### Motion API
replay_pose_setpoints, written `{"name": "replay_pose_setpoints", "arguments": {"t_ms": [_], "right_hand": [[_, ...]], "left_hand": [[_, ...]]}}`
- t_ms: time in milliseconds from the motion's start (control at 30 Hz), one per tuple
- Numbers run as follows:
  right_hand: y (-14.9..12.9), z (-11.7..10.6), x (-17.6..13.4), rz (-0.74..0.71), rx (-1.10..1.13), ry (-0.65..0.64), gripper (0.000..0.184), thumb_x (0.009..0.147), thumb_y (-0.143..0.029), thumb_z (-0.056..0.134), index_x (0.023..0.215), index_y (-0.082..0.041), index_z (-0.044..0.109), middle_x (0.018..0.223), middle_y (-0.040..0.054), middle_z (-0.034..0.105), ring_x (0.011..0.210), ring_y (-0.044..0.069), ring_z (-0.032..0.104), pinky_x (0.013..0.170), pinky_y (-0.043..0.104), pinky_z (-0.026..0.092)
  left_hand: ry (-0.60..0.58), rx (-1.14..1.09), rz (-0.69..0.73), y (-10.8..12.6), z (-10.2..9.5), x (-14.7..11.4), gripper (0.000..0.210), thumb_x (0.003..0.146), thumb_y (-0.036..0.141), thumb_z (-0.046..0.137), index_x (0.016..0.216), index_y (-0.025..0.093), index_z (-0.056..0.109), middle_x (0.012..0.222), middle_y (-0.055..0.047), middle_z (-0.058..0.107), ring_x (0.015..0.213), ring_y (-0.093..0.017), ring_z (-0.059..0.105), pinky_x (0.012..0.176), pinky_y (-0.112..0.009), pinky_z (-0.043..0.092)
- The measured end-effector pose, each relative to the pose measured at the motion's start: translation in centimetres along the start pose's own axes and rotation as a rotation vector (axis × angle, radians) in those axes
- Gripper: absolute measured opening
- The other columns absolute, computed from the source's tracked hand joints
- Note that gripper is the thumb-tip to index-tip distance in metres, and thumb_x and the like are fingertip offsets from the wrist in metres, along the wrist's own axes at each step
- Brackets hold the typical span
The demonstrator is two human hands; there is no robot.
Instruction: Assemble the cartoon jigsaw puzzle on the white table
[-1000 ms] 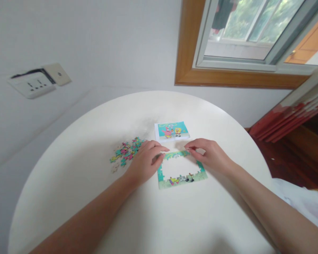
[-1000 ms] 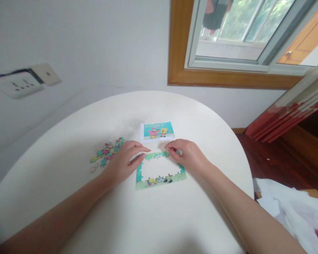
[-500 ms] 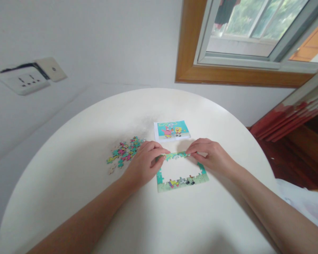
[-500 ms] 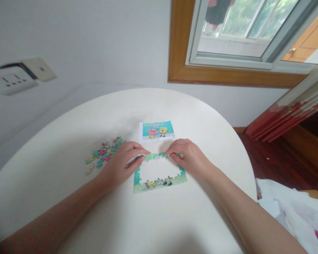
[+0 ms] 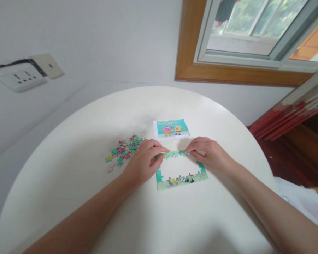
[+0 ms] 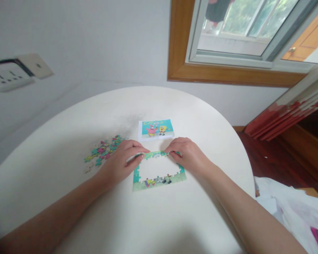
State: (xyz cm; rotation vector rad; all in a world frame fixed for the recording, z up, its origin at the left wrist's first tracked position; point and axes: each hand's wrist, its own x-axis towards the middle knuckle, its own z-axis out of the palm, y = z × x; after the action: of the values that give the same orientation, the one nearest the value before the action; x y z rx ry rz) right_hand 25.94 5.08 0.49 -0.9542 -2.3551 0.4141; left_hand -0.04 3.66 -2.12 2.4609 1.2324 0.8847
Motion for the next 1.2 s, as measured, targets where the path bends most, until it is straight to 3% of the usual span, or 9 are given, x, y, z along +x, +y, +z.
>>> {"name": "replay_pose_setpoints", "arguments": {"t_ms": [1200], "right_hand": [[-0.19, -0.18, -0.19, 0.107, 0.089, -0.034, 0.025, 0.086, -0.016, 0.054, 0.098, -0.023, 0.075, 0.090, 0.0032, 0.075, 0.083, 0.016, 0.067, 0.077, 0.030, 0.054]], "left_hand": [[0.025, -0.013, -0.040, -0.05, 0.00, -0.04, 0.028, 0.091, 0.016, 0.043, 0.103, 0.020, 0.067, 0.100, -0.007, 0.060, 0.099, -0.021, 0.055, 0.091, -0.038, 0.042]]}}
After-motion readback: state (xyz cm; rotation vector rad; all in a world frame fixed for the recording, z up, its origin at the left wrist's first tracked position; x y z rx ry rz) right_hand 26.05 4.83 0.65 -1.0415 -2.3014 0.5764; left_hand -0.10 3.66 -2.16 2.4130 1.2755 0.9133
